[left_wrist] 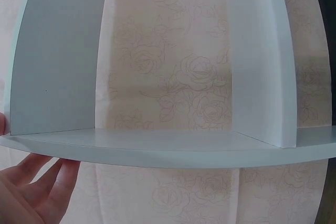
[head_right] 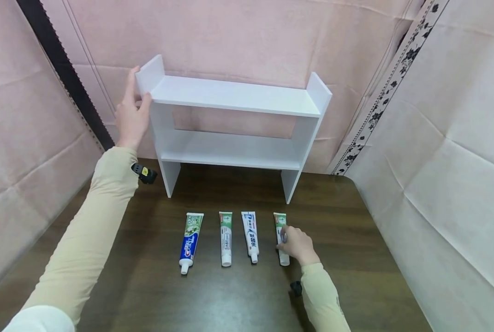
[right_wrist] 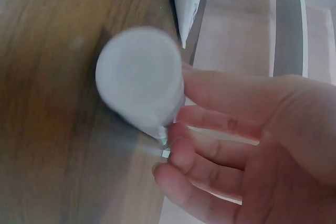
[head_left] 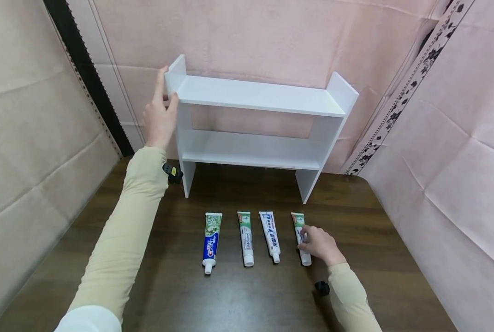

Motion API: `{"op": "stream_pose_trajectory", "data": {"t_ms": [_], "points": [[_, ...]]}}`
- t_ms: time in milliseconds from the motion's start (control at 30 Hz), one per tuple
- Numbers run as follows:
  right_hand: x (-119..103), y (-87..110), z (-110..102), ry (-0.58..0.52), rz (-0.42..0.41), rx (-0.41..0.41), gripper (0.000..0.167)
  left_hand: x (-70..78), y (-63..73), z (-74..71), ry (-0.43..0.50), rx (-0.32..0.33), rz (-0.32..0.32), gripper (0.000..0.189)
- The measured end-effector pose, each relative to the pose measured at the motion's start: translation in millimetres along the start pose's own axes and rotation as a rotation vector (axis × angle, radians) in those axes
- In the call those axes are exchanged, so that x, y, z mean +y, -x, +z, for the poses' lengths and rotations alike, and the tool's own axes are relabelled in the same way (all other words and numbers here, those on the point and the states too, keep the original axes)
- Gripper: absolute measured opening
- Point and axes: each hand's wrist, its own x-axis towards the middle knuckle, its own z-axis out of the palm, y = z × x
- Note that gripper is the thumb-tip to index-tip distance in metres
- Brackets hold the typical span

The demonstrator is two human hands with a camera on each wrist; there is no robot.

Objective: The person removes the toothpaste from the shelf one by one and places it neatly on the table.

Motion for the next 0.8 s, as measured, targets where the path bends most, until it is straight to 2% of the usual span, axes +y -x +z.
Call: {"op": "stream_pose_trajectory", "data": {"t_ms": [400, 567, 800], "points": [[10.4, -11.6, 1.0, -0.114, -0.026, 0.024, 0.039, 0.3, 0.2, -0.5, -0.023, 0.011, -0.004, 0.051], [12.2, -11.0, 1.5, -0.118, -0.001, 0.016, 0.039, 0.3, 0.6, 0.9, -0.022, 0.015, 0.007, 0.052], [11.2, -9.8, 1.1, -0.103, 0.033, 0.011, 0.040, 0.6, 1.1, 0.5, -0.036, 0.008, -0.014, 0.052]]}}
